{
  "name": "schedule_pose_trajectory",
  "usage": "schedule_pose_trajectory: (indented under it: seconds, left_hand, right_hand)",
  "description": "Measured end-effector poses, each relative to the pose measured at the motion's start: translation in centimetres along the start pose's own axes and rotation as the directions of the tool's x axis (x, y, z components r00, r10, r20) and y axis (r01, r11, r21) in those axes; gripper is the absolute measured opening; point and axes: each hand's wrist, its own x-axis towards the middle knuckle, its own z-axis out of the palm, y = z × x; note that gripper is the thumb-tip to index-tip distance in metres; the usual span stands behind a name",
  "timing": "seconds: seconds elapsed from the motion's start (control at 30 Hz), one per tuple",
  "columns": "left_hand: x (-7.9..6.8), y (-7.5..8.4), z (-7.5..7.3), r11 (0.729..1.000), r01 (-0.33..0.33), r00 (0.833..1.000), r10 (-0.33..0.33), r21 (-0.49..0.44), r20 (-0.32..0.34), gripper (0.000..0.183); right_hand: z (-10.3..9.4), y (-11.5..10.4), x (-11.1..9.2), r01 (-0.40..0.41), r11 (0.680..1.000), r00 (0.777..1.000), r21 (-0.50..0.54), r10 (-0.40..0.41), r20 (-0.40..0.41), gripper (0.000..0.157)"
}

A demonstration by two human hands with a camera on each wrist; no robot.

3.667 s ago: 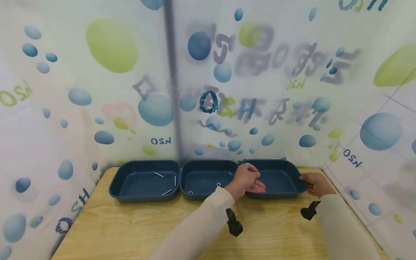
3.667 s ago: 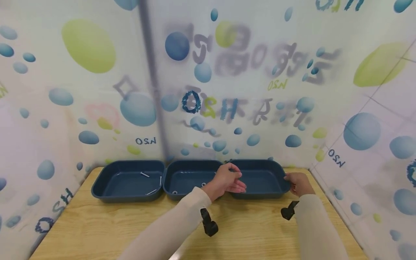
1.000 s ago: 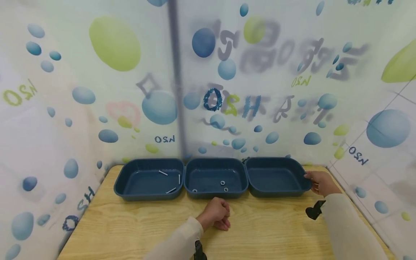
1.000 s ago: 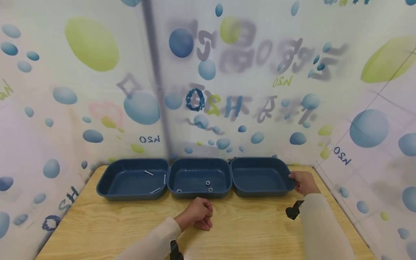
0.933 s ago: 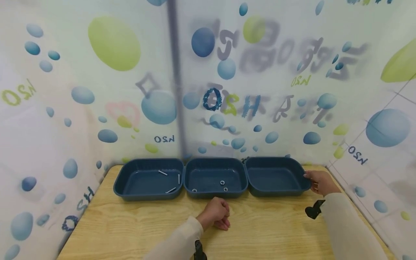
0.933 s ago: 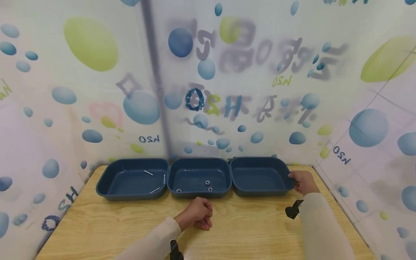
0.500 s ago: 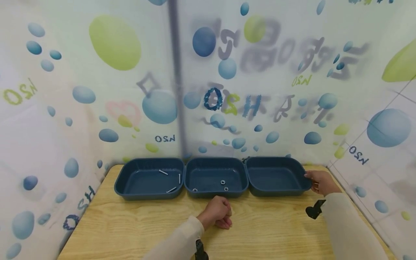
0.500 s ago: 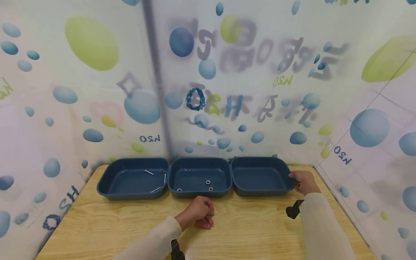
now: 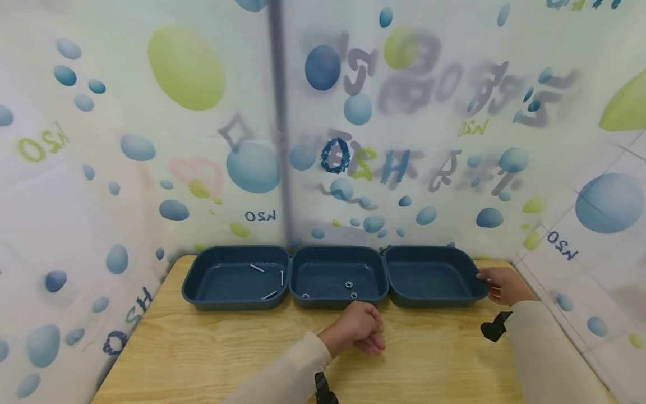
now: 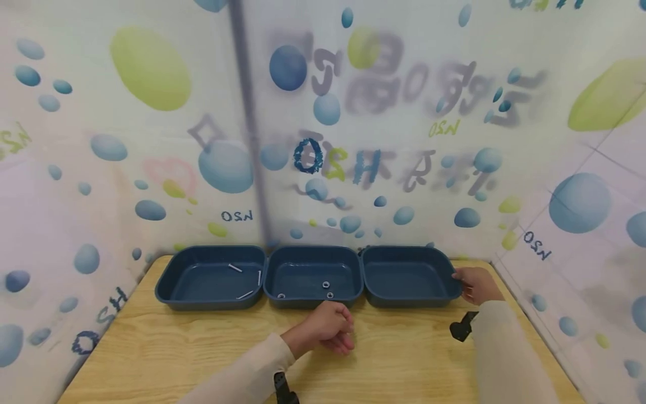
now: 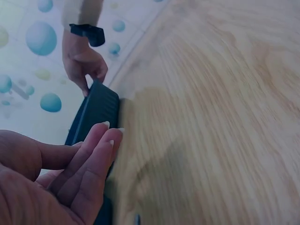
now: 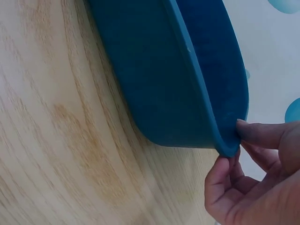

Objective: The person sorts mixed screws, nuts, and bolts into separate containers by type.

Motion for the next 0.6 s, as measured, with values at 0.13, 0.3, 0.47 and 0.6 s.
schedule_pose_trajectory:
  seconds: [0.13, 0.3, 0.47, 0.6]
  left_hand:
    - [0.4, 1.4, 0.4, 1.000, -0.003, 1.000, 0.003, -0.019, 0.012, 0.002]
    - [0.9, 3.8, 0.8, 0.999, 0.021, 1.000, -0.020, -0.046, 0.024, 0.004]
    - [1.9, 5.9, 1.1, 0.994, 0.046, 0.999, -0.043, -0.095, 0.031, 0.004]
    - [3.1, 7.0, 1.0, 0.988, 0.057, 0.998, -0.056, -0.143, 0.006, 0.003]
  right_hand:
    - [-0.3, -0.3, 0.2, -0.018, 1.000, 1.000, 0.012, 0.018, 0.017, 0.047]
    - [-0.6, -0.3, 0.5, 0.012, 1.000, 0.997, -0.029, -0.010, 0.071, 0.051]
    - [-0.7, -0.2, 0.6, 0.038, 0.996, 0.995, -0.085, -0.030, 0.095, 0.051]
    - [-0.6, -0.3, 0.7, 0.041, 0.995, 0.995, -0.087, -0.033, 0.098, 0.053]
